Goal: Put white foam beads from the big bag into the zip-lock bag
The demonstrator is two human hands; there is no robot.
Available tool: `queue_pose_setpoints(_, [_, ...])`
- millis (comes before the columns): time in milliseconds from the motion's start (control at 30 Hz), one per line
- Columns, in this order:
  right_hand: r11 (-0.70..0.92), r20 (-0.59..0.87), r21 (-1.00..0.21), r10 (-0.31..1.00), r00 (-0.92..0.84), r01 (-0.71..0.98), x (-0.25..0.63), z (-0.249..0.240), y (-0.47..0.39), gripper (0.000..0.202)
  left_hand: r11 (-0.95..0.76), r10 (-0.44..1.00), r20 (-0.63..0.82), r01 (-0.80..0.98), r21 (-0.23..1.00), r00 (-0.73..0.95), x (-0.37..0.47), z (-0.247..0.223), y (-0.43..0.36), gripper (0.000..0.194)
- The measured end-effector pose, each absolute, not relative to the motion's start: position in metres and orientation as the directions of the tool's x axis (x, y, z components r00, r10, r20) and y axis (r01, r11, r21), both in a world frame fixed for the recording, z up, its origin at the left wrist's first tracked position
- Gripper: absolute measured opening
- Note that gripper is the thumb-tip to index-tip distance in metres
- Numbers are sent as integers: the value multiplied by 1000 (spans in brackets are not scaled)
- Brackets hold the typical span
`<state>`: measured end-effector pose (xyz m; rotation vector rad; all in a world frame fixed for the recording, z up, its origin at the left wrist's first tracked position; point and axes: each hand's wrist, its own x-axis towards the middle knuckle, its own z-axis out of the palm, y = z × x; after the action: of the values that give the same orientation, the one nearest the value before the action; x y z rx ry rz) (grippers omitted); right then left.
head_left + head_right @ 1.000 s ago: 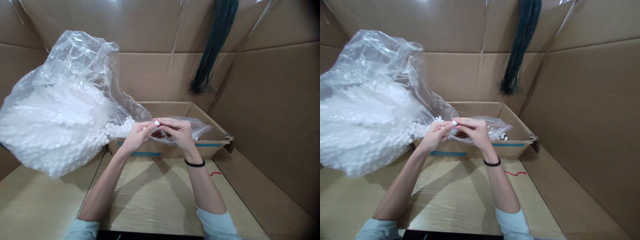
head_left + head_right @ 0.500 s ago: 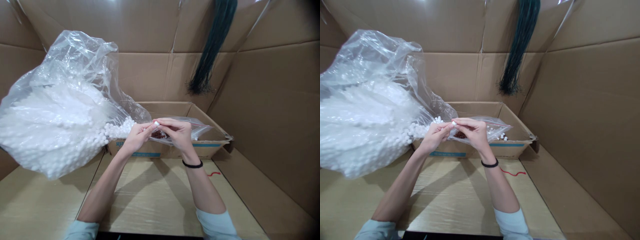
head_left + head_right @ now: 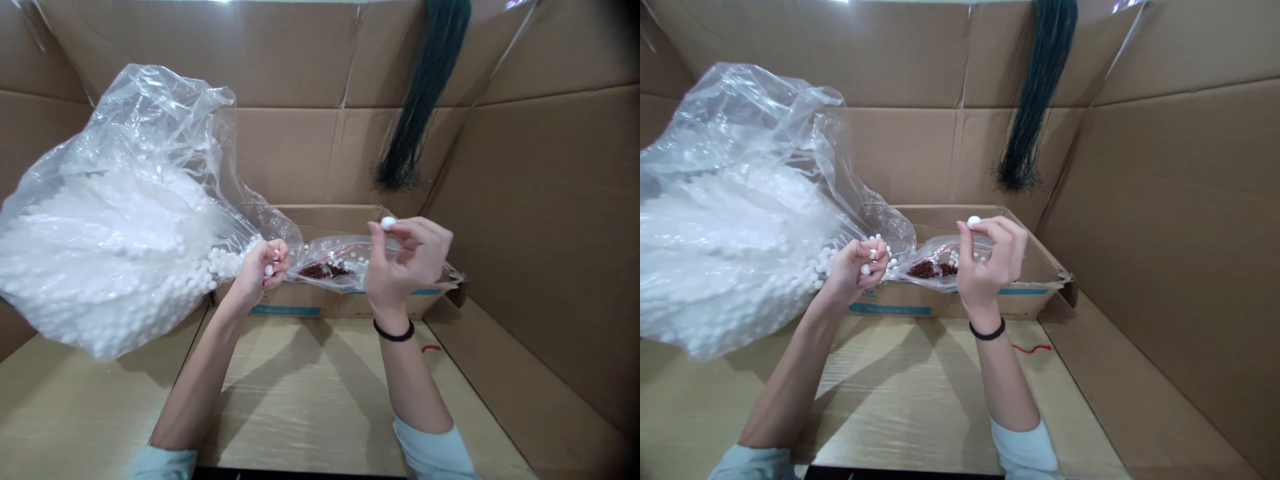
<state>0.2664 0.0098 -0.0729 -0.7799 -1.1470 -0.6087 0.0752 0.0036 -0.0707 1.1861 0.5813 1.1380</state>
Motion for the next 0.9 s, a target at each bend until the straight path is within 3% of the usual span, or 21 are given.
queue_pose_setpoints(200, [444, 936, -203, 349, 40, 873, 276, -67, 21, 32, 102, 880, 107, -406, 908, 462, 73, -68, 5, 4])
queue_pose_setpoints(333, [364, 946, -301, 228, 229, 881, 273, -59, 1, 33, 110, 886, 111, -435, 894, 451, 72, -66, 5, 6])
queue_pose_setpoints(400, [354, 931, -328, 277, 237, 876, 274, -53, -14, 35, 103, 894, 109, -434, 895, 436, 72, -65, 4, 7])
queue_pose_setpoints(500, [445, 774, -237, 624, -109, 863, 277, -46, -28, 38, 79, 901, 107, -400, 913, 421, 72, -65, 4, 2])
queue_pose_setpoints(567, [506, 574, -157, 746, -339, 848, 277, -49, -23, 35, 49, 905, 122, -382, 923, 409, 72, -66, 5, 8])
queue_pose_setpoints(667, [555, 463, -120, 765, -448, 823, 272, -61, 1, 29, -11, 914, 158, -367, 930, 375, 74, -69, 7, 17])
queue_pose_setpoints(833, [659, 350, -294, 748, -563, 692, 261, -79, 28, 28, -24, 938, 125, -300, 954, 323, 80, -71, 9, 44])
queue_pose_setpoints(900, [673, 366, -348, 739, -566, 653, 260, -82, 29, 29, 11, 946, 85, -295, 955, 313, 81, -71, 9, 51])
